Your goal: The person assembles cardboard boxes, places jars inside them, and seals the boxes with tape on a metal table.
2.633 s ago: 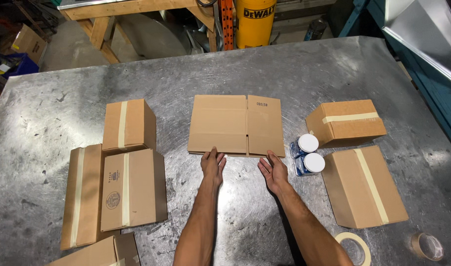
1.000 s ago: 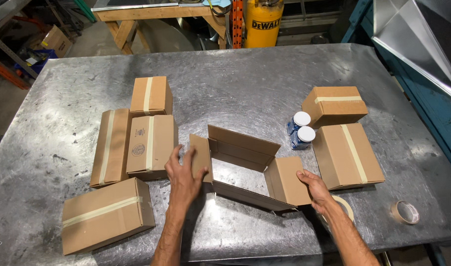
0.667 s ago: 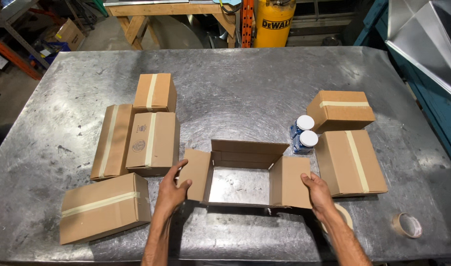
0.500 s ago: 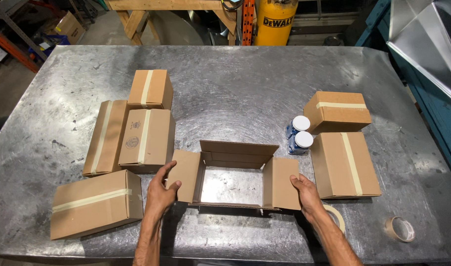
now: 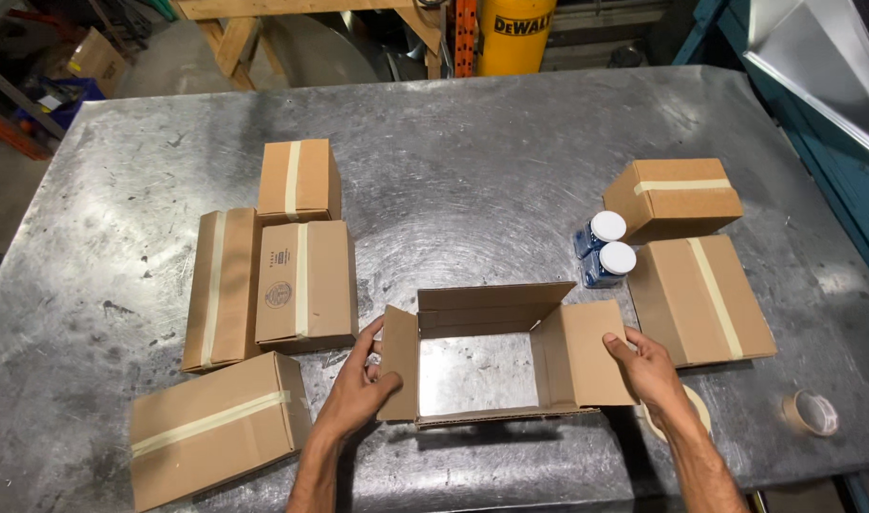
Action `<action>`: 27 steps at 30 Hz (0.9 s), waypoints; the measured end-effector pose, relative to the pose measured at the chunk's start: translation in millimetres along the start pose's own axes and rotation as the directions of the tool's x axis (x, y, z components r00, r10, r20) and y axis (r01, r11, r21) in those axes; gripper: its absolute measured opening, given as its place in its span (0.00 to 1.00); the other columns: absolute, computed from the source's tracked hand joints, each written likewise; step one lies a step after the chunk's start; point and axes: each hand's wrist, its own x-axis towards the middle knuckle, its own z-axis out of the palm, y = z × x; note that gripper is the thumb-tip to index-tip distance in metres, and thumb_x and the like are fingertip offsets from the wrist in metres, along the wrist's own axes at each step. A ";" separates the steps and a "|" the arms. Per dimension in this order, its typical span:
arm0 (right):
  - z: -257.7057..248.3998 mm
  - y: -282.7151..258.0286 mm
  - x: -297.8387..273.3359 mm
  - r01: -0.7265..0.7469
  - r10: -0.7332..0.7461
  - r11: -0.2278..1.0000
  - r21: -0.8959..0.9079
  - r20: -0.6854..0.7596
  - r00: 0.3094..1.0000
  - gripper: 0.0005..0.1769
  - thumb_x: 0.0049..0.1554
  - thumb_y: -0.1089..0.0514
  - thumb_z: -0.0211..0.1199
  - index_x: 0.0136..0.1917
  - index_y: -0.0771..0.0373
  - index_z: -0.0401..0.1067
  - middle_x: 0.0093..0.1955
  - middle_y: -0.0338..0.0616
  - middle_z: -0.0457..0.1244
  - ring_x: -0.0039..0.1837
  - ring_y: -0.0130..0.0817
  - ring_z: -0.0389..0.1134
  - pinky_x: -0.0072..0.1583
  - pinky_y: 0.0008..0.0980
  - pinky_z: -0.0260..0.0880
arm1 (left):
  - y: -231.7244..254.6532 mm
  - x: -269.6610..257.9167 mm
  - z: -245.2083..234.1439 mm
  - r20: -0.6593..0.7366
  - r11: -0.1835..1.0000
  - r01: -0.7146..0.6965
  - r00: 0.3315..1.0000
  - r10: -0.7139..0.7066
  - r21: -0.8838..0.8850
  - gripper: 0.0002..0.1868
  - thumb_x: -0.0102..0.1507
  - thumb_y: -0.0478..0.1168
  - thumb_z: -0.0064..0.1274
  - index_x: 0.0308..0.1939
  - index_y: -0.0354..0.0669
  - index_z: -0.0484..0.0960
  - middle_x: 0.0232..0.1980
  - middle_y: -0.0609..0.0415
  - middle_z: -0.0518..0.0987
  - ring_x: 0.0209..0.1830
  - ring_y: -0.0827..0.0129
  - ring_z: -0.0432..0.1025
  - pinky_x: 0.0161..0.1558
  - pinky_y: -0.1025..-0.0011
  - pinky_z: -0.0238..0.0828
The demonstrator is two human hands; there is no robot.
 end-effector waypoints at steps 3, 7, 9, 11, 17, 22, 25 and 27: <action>1.3 -8.4 -14.6 -0.027 0.025 0.996 -0.082 -0.034 0.999 0.42 0.63 0.49 0.64 0.85 0.65 0.60 0.85 0.50 0.60 0.84 0.39 0.60 0.82 0.35 0.52 | 15.6 -7.5 -0.2 0.001 0.990 0.106 0.994 -0.106 -0.098 0.53 0.59 0.32 0.52 0.88 0.68 0.55 0.69 0.45 0.83 0.55 0.58 0.81 0.54 0.62 0.82; -2.7 3.7 -7.4 -0.019 0.018 0.999 -0.048 -0.022 1.000 0.44 0.62 0.49 0.65 0.85 0.66 0.60 0.83 0.52 0.61 0.81 0.40 0.63 0.81 0.37 0.57 | -8.7 6.1 3.2 -0.091 0.993 0.103 0.990 -0.108 -0.061 0.49 0.59 0.35 0.49 0.87 0.61 0.61 0.78 0.55 0.78 0.71 0.61 0.75 0.68 0.59 0.73; -4.7 -0.2 -11.2 -0.031 0.032 0.997 -0.069 0.012 0.999 0.48 0.60 0.45 0.66 0.87 0.66 0.58 0.80 0.57 0.64 0.76 0.42 0.68 0.76 0.38 0.64 | -26.5 15.0 9.4 -0.236 0.986 0.112 0.962 -0.139 -0.121 0.46 0.54 0.36 0.50 0.81 0.61 0.73 0.64 0.53 0.84 0.59 0.60 0.77 0.57 0.63 0.72; -8.9 -12.5 -25.0 0.090 -0.087 0.988 -0.122 0.030 0.996 0.29 0.62 0.46 0.68 0.71 0.63 0.73 0.60 0.49 0.67 0.60 0.37 0.68 0.60 0.34 0.64 | -9.4 1.0 17.5 -0.248 0.980 0.099 0.958 -0.141 -0.172 0.48 0.56 0.35 0.50 0.83 0.62 0.70 0.66 0.52 0.83 0.59 0.58 0.78 0.53 0.60 0.77; -0.6 -8.6 -6.2 0.315 -0.277 0.926 -0.209 0.191 0.942 0.44 0.56 0.44 0.71 0.85 0.47 0.69 0.49 0.41 0.66 0.55 0.36 0.66 0.61 0.39 0.61 | -39.0 17.8 34.1 -0.030 0.976 -0.170 0.985 0.168 -0.138 0.50 0.66 0.38 0.61 0.90 0.70 0.57 0.49 0.52 0.72 0.28 0.74 0.68 0.32 0.78 0.73; 13.6 -7.8 -10.8 0.437 -0.391 0.894 -0.101 0.306 0.868 0.46 0.58 0.43 0.68 0.87 0.44 0.63 0.42 0.35 0.56 0.40 0.27 0.53 0.48 0.28 0.53 | -22.6 17.1 41.4 0.044 0.994 -0.101 0.994 0.099 0.038 0.47 0.64 0.60 0.58 0.87 0.74 0.60 0.51 0.52 0.72 0.59 0.55 0.82 0.56 0.57 0.90; 15.0 6.7 -2.8 0.566 -0.491 0.824 0.000 0.498 0.715 0.48 0.60 0.30 0.55 0.87 0.50 0.61 0.43 0.38 0.62 0.44 0.30 0.64 0.49 0.34 0.77 | -35.1 28.6 38.5 0.103 0.967 -0.166 0.983 0.149 0.193 0.41 0.67 0.67 0.47 0.85 0.72 0.62 0.91 0.52 0.55 0.90 0.52 0.50 0.81 0.33 0.47; 15.5 -2.7 -15.6 0.668 -0.509 0.712 -0.216 0.496 0.703 0.25 0.69 0.49 0.61 0.77 0.53 0.78 0.47 0.55 0.71 0.53 0.46 0.75 0.56 0.48 0.79 | -67.3 55.6 32.9 0.026 0.905 -0.237 0.969 0.244 0.352 0.28 0.72 0.48 0.58 0.78 0.70 0.81 0.39 0.55 0.76 0.39 0.65 0.73 0.46 0.63 0.75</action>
